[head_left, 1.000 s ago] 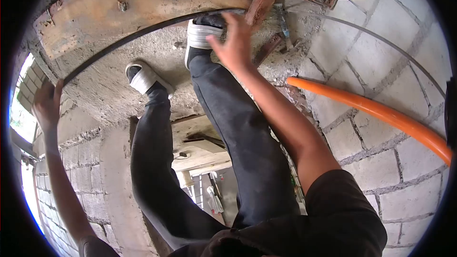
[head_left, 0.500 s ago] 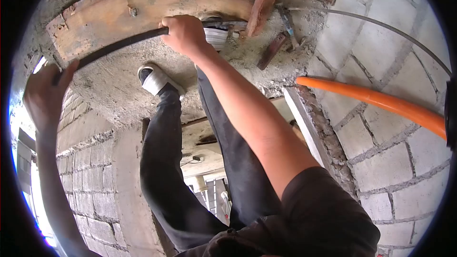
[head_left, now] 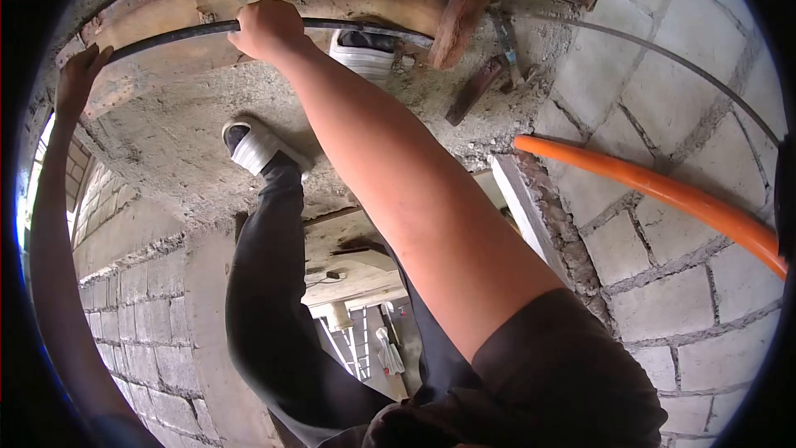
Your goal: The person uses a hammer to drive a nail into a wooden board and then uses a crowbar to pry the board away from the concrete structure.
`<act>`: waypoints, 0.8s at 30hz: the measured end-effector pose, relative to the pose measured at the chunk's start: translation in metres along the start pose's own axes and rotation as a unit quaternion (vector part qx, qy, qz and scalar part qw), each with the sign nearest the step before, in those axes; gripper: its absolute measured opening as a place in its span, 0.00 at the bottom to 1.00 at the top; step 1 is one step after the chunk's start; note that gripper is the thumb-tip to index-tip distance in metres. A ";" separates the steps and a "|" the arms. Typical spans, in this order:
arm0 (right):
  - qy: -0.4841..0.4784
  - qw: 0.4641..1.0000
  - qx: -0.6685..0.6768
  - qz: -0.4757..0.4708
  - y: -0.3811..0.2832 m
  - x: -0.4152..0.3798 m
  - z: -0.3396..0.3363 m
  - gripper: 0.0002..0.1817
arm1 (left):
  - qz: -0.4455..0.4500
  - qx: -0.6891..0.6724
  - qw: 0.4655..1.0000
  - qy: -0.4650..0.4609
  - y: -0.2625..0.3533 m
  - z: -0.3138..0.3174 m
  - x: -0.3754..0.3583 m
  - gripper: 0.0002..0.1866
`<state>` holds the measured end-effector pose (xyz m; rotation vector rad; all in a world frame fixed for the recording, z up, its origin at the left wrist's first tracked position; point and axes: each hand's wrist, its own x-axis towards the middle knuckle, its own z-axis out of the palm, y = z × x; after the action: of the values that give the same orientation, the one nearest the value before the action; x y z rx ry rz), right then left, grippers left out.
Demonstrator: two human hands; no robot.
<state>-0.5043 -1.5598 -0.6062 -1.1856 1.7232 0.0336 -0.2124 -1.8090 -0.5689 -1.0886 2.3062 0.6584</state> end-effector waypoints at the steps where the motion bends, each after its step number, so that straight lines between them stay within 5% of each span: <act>1: -0.001 1.000 -0.002 0.004 0.001 0.004 -0.001 0.20 | 0.010 0.003 1.000 0.001 -0.005 0.002 0.010 0.24; 7: 0.006 1.000 -0.011 -0.014 0.004 0.009 0.003 0.20 | 0.033 -0.020 0.999 0.037 -0.002 0.007 0.009 0.26; 10: -0.018 1.000 -0.009 -0.005 -0.002 -0.012 -0.009 0.22 | -0.052 0.045 0.997 -0.023 0.039 -0.033 -0.032 0.29; 12: -0.034 0.998 -0.022 -0.038 -0.006 -0.037 -0.021 0.22 | 0.007 0.071 0.995 0.066 0.075 -0.061 -0.077 0.29; 13: -0.045 0.997 -0.044 -0.054 -0.006 -0.047 -0.023 0.22 | -0.055 0.093 0.994 0.014 0.100 -0.079 -0.099 0.29; 15: -0.060 0.993 -0.070 -0.074 -0.009 -0.062 -0.026 0.20 | -0.023 0.113 0.991 0.063 0.124 -0.093 -0.140 0.28; 16: -0.062 0.993 -0.069 -0.073 -0.013 -0.068 -0.030 0.20 | -0.021 0.088 0.989 0.115 0.133 -0.094 -0.156 0.28; 24: -0.024 0.994 -0.023 -0.100 0.000 -0.086 -0.022 0.15 | -0.059 0.042 0.994 0.078 0.144 -0.074 -0.180 0.28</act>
<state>-0.5186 -1.5126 -0.5329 -1.3765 1.5611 -0.0194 -0.2451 -1.6726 -0.3712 -1.2660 2.3541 0.4408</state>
